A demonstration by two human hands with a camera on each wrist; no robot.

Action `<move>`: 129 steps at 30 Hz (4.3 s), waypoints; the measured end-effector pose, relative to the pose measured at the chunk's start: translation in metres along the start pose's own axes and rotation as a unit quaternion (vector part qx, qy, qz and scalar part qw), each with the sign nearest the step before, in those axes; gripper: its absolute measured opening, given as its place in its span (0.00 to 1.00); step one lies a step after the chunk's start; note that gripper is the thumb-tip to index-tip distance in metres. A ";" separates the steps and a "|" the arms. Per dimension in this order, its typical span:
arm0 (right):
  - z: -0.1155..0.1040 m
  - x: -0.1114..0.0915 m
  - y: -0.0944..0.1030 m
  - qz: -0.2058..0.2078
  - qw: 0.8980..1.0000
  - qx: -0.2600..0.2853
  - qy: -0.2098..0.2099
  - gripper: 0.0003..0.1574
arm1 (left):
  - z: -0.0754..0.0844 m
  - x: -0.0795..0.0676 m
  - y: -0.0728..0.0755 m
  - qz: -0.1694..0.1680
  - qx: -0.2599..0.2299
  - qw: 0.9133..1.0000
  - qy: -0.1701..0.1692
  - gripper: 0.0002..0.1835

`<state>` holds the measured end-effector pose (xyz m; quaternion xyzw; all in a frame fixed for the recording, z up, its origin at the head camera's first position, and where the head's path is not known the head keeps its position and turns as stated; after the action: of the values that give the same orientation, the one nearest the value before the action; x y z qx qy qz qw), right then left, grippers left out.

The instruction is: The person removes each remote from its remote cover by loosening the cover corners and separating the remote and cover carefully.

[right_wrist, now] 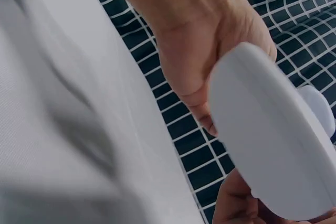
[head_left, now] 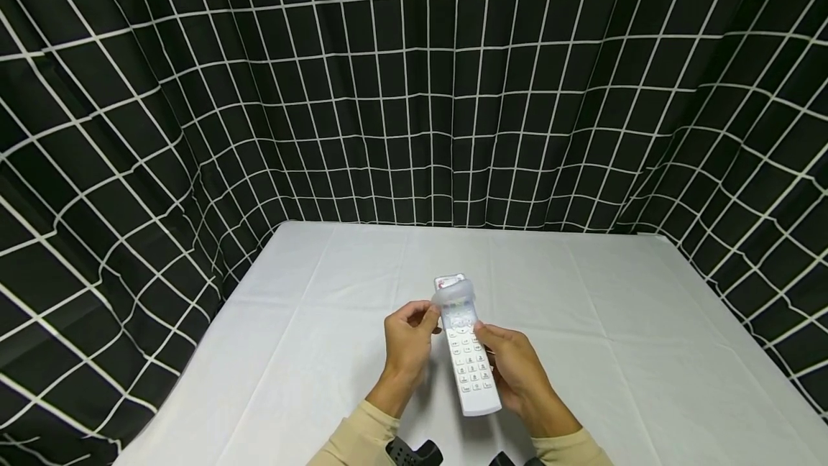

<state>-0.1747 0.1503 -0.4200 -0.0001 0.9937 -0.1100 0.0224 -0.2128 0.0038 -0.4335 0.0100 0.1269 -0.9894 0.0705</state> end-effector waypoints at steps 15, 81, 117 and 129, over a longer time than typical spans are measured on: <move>0.000 -0.005 -0.007 0.099 0.979 -0.141 0.107 0.16 | -0.001 -0.002 -0.004 0.007 -0.006 1.000 -0.014 0.03; -0.002 -0.025 -0.009 -0.020 0.986 -0.162 0.040 0.21 | 0.016 0.057 0.005 0.073 0.125 0.989 0.007 0.06; 0.002 -0.037 -0.012 -0.048 0.990 -0.133 0.017 0.19 | 0.020 0.065 0.017 0.066 0.107 0.992 0.026 0.05; -0.004 -0.027 0.004 0.013 0.988 -0.151 0.011 0.18 | 0.026 0.070 0.014 -0.013 0.017 1.000 0.020 0.06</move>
<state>-0.1475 0.1557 -0.4155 0.0102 0.9990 0.0416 0.0130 -0.2802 -0.0255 -0.4140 0.0297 0.1117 -0.9918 0.0546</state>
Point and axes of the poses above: each hand's wrist, its own x-axis towards the middle knuckle, its own y-axis out of the back of the hand, z = x × y, the point moved 1 cm from there along x, towards the middle knuckle, and after that the axes turned 11 degrees about y, right-handed, at the moved point
